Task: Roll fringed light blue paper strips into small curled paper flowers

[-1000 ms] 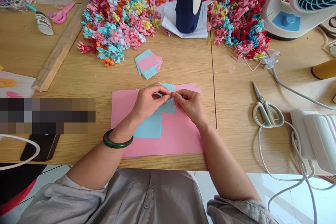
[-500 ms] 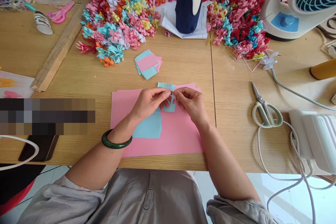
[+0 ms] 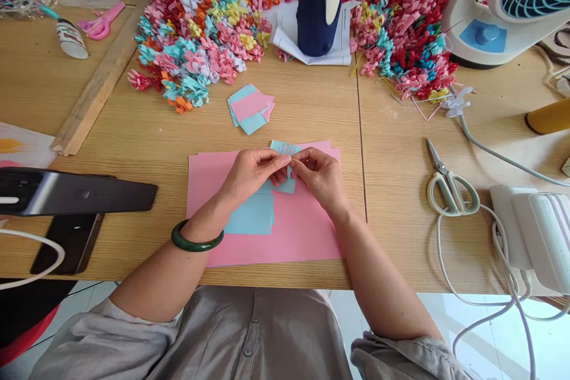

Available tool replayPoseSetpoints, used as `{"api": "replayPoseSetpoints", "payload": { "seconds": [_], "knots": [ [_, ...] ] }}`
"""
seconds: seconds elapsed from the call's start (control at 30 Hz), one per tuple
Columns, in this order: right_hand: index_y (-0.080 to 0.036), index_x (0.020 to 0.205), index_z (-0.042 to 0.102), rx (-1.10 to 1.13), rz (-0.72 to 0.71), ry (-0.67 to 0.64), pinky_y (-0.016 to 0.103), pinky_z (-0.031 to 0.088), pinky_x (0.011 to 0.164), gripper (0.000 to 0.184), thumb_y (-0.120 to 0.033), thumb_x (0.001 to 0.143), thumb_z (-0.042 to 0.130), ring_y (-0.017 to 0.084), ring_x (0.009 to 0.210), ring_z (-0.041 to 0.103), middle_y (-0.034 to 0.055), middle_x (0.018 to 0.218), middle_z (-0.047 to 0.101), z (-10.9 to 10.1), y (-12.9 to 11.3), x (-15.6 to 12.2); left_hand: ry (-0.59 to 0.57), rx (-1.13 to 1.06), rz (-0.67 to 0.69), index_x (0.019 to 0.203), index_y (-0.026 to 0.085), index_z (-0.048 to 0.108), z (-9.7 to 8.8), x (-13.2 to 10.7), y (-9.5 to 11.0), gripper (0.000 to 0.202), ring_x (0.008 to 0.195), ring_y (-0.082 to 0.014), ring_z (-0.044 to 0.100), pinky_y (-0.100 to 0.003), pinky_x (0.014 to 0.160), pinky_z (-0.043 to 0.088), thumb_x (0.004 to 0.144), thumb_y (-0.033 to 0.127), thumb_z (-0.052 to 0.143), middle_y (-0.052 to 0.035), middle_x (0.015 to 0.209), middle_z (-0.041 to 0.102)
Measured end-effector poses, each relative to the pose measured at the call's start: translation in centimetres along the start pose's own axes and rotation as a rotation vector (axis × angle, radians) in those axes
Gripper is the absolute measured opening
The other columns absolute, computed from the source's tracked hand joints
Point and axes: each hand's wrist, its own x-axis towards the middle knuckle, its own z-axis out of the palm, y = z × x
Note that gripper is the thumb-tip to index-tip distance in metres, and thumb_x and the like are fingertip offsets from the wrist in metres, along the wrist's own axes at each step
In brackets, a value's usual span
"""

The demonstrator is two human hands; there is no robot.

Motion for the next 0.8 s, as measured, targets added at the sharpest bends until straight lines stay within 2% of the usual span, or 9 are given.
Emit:
{"api": "replayPoseSetpoints", "payload": {
  "seconds": [0.2,0.4,0.6,0.8],
  "knots": [
    [-0.019,0.075,0.064,-0.019,-0.022,-0.035,0.024,0.037,0.049,0.027,-0.043,0.077,0.075,0.008,0.054,0.05,-0.0018,0.063,0.061,0.11,0.01,-0.03,0.0,-0.031,0.01,0.072,0.014,0.069,-0.21,0.12,-0.27,0.034,0.056,-0.0118,0.061,-0.023,0.056,0.053,0.085,0.046,0.066,-0.0023,0.064,0.066],
    [-0.018,0.082,0.068,-0.028,-0.02,-0.03,0.023,0.036,0.047,0.02,-0.037,0.08,0.071,0.007,0.053,0.049,-0.0016,0.066,0.062,0.02,-0.1,-0.2,0.046,-0.084,-0.012,0.075,0.014,0.071,-0.27,0.27,-0.42,0.028,0.057,-0.0113,0.062,-0.022,0.058,0.054,0.081,0.041,0.071,-0.0017,0.063,0.067],
    [-0.018,0.085,0.07,0.005,-0.006,-0.021,0.023,0.035,0.046,0.02,-0.037,0.082,0.07,0.006,0.05,0.048,-0.0025,0.065,0.062,0.04,-0.3,-0.21,0.046,-0.105,0.013,0.079,0.013,0.073,-0.38,0.29,-0.37,0.025,0.06,-0.0112,0.063,-0.022,0.062,0.055,0.08,0.039,0.072,-0.0017,0.066,0.069],
    [-0.018,0.086,0.072,-0.015,-0.051,-0.007,0.024,0.039,0.049,0.018,-0.035,0.082,0.07,0.007,0.053,0.051,-0.0018,0.067,0.064,-0.05,0.24,-0.03,0.03,-0.131,0.024,0.081,0.013,0.073,-0.34,0.26,-0.35,0.022,0.063,-0.0111,0.065,-0.022,0.065,0.056,0.079,0.035,0.072,-0.0021,0.069,0.07]
  ]
}}
